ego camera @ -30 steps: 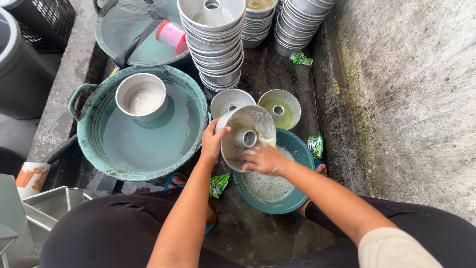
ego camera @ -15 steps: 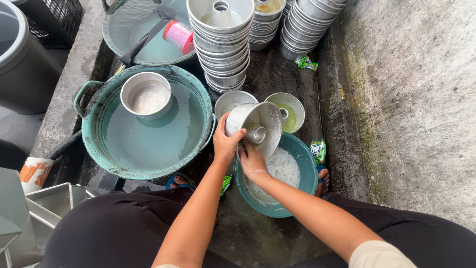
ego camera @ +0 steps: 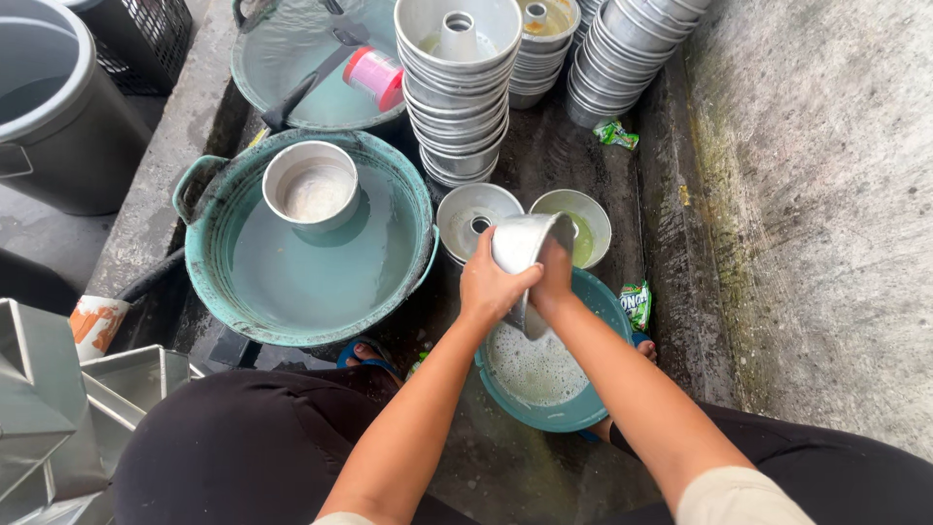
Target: The person scrubs multiple small metal baking pans with a sponge and soapy water, rinses them in a basin, and places them in a stack. The person handles each pan individually, scrubbing the interior and exterior surfaces.
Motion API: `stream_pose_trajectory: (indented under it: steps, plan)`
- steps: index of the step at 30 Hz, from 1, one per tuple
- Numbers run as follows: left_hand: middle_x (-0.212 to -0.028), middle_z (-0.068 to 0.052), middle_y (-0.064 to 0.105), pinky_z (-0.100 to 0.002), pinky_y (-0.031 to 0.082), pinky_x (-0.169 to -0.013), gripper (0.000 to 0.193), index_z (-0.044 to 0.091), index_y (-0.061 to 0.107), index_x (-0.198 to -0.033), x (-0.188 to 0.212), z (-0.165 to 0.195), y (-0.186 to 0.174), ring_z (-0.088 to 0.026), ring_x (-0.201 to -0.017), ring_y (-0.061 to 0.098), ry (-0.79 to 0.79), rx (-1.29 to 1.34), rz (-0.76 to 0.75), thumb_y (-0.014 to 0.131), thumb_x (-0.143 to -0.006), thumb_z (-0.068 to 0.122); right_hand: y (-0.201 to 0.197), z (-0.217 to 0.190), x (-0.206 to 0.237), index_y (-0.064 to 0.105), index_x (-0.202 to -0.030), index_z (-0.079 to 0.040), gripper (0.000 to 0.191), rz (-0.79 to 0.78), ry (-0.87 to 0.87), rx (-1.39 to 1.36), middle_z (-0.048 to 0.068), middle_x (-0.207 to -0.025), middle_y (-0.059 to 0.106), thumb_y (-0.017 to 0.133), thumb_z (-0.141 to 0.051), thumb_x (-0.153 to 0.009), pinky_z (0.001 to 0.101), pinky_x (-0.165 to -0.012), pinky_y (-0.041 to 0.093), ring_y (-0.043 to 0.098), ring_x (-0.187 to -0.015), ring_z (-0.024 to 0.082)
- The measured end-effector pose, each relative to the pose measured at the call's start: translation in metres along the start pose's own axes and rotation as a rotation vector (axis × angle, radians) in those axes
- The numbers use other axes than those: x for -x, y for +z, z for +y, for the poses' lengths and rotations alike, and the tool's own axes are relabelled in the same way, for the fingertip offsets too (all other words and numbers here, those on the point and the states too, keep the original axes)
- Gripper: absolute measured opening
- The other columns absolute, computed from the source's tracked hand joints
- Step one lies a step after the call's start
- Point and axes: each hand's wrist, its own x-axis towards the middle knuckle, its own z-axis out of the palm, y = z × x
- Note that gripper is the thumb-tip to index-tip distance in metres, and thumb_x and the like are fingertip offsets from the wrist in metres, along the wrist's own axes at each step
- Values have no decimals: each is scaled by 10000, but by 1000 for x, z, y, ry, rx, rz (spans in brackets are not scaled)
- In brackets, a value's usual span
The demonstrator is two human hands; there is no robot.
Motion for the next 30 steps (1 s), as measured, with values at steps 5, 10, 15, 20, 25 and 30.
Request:
stream_pose_trajectory:
  steps: [5, 10, 15, 20, 25, 30]
  plan:
    - [-1214, -222, 711, -416, 522, -965, 943, 75, 569, -1387, -1, 4, -8, -355, -1119, 697, 94, 31, 16, 801, -570, 484, 13, 8, -7, 645, -1263, -38, 352, -23, 162, -236, 225, -1180, 705, 600, -160, -936, 466, -904, 542, 676, -1079, 418]
    - [-1186, -213, 719, -414, 525, -957, 927, 90, 593, -1388, 0, 3, -15, -345, -1100, 702, 62, 28, 1, 803, -566, 463, 12, 21, -9, 654, -1238, -82, 444, -23, -56, 79, 185, -1172, 723, 697, -255, -831, 435, -864, 572, 716, -1064, 353]
    - [-1180, -189, 736, -380, 548, -960, 875, 84, 589, -1372, 4, -1, -12, -294, -1088, 735, 195, 153, -13, 806, -576, 375, 3, 27, -20, 571, -1347, -99, 414, -464, 940, -746, 153, -1231, 659, 470, -285, -991, 486, -779, 566, 687, -1003, 316]
    - [-1285, -180, 671, -350, 488, -1013, 845, 51, 488, -1442, -7, -21, -1, -247, -1166, 653, 103, 317, 179, 801, -694, 289, 26, -5, -6, 601, -1382, -44, 472, -174, 749, -557, 143, -1321, 661, 355, -330, -1099, 374, -972, 458, 602, -1147, 212]
    - [-1278, -142, 654, -330, 488, -991, 702, 36, 506, -1435, -9, -44, 11, -212, -1138, 619, -79, 544, 118, 726, -824, 303, 52, -45, 3, 508, -1412, -90, 415, -26, 472, -956, 158, -1324, 629, 444, -276, -1046, 359, -1018, 450, 591, -1163, 234]
    - [-1270, -159, 645, -323, 483, -994, 670, -26, 552, -1414, -33, -49, -19, -213, -1129, 611, -58, 796, 40, 695, -833, 276, 26, -30, 0, 478, -1437, -68, 512, -332, -155, -346, 206, -1306, 633, 498, -379, -1030, 395, -1059, 465, 621, -1232, 303]
